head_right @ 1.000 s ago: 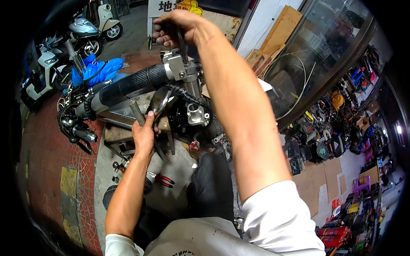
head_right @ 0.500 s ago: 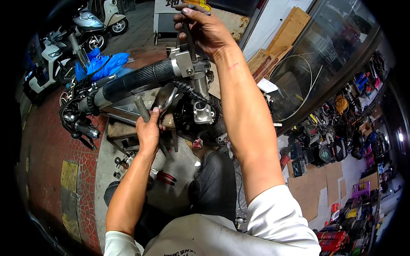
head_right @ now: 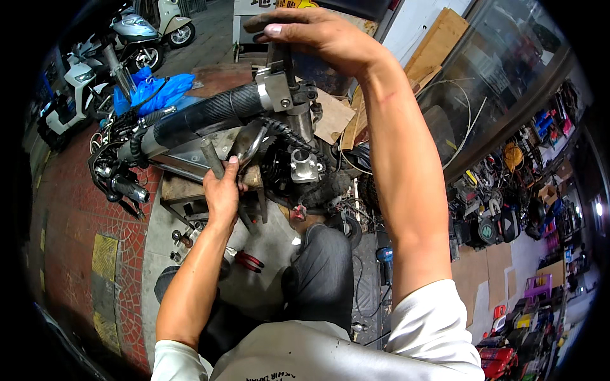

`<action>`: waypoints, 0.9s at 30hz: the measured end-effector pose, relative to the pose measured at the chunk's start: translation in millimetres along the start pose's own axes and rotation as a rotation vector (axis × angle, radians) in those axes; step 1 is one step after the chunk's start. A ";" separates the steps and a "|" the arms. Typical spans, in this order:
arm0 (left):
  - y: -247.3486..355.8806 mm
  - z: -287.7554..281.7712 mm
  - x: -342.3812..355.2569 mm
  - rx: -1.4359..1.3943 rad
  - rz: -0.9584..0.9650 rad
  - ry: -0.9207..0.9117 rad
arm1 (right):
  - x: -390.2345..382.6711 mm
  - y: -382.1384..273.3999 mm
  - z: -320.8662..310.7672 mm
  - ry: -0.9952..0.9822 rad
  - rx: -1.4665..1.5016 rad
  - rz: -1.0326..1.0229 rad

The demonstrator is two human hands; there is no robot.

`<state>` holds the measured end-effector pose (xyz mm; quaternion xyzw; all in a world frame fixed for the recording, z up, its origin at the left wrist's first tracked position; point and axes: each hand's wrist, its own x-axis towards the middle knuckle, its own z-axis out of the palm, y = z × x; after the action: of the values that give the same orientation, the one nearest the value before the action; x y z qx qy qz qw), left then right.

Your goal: The person works on a scooter's handlebar assembly in a cluttered workshop. They use a wrench to tighten bolts on the handlebar clamp and manipulate the handlebar and throttle cable. The person also retrieves a tool from a shelf and briefly interacts with a bystander.

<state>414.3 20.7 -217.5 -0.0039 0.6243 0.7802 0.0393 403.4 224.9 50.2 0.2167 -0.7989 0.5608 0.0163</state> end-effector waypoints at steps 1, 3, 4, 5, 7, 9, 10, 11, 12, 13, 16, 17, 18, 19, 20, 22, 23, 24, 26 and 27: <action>0.9 -0.1 -0.8 -0.019 0.005 0.001 | 2.8 -1.3 -2.1 0.009 -0.064 0.022; 3.3 0.6 -3.4 -0.061 0.014 -0.003 | 10.8 -6.5 2.2 0.094 -0.114 0.046; 3.2 -4.6 -2.0 -0.046 0.014 0.005 | 21.5 -16.2 18.1 0.159 -0.415 0.056; 0.3 -6.2 0.6 -0.036 0.011 -0.001 | 26.9 -30.8 36.0 0.235 -0.724 0.073; -3.4 -6.6 2.0 -0.027 0.011 -0.018 | 43.2 -32.8 48.4 0.357 -1.107 0.124; -1.8 -5.4 0.3 -0.043 0.003 -0.020 | 65.7 -27.1 47.3 0.434 -1.258 0.187; -0.4 -6.5 -0.9 -0.051 -0.002 -0.012 | 60.9 -46.4 51.0 0.352 -1.111 0.389; -1.3 -6.0 -0.2 -0.031 -0.006 -0.001 | 64.6 -42.5 41.9 0.283 -0.923 0.420; -2.8 -4.5 -0.9 -0.008 -0.009 0.002 | 69.8 -34.8 26.1 0.222 -0.735 0.452; -7.3 -5.2 2.0 -0.006 0.006 0.014 | 77.3 -2.5 7.8 0.094 -0.420 0.482; -8.1 -6.4 4.6 -0.025 0.031 -0.006 | 79.3 12.4 -3.7 -0.076 0.037 0.511; -8.4 -6.5 5.5 -0.019 0.032 -0.012 | 85.6 27.3 -9.2 -0.116 0.179 0.465; -8.4 -6.5 3.6 -0.011 0.024 -0.019 | 85.8 34.9 -7.9 -0.120 0.264 0.423; -8.3 -5.6 2.8 -0.002 0.015 -0.025 | 84.7 39.6 -10.3 -0.146 0.396 0.397; -8.0 -3.2 3.2 0.002 0.010 -0.023 | 83.6 43.4 -14.0 -0.171 0.527 0.370; -4.2 -4.5 1.0 0.027 -0.002 -0.011 | 77.1 38.5 -0.4 0.027 0.443 0.297; -4.2 -6.6 0.3 0.016 0.015 0.004 | 74.0 36.6 6.4 0.126 0.400 0.261; -3.8 -5.6 -0.4 -0.001 0.035 0.011 | 73.1 39.2 8.3 0.289 0.396 0.230; -3.3 -3.4 -0.8 -0.014 0.046 0.012 | 73.8 48.9 16.2 0.611 0.383 0.161; -3.1 -4.5 0.1 -0.010 0.040 0.011 | 71.6 52.2 23.3 0.775 0.480 0.010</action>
<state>414.2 17.0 -221.6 0.0038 0.6206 0.7838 0.0203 324.6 194.8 14.4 -0.0152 -0.5824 0.7699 0.2606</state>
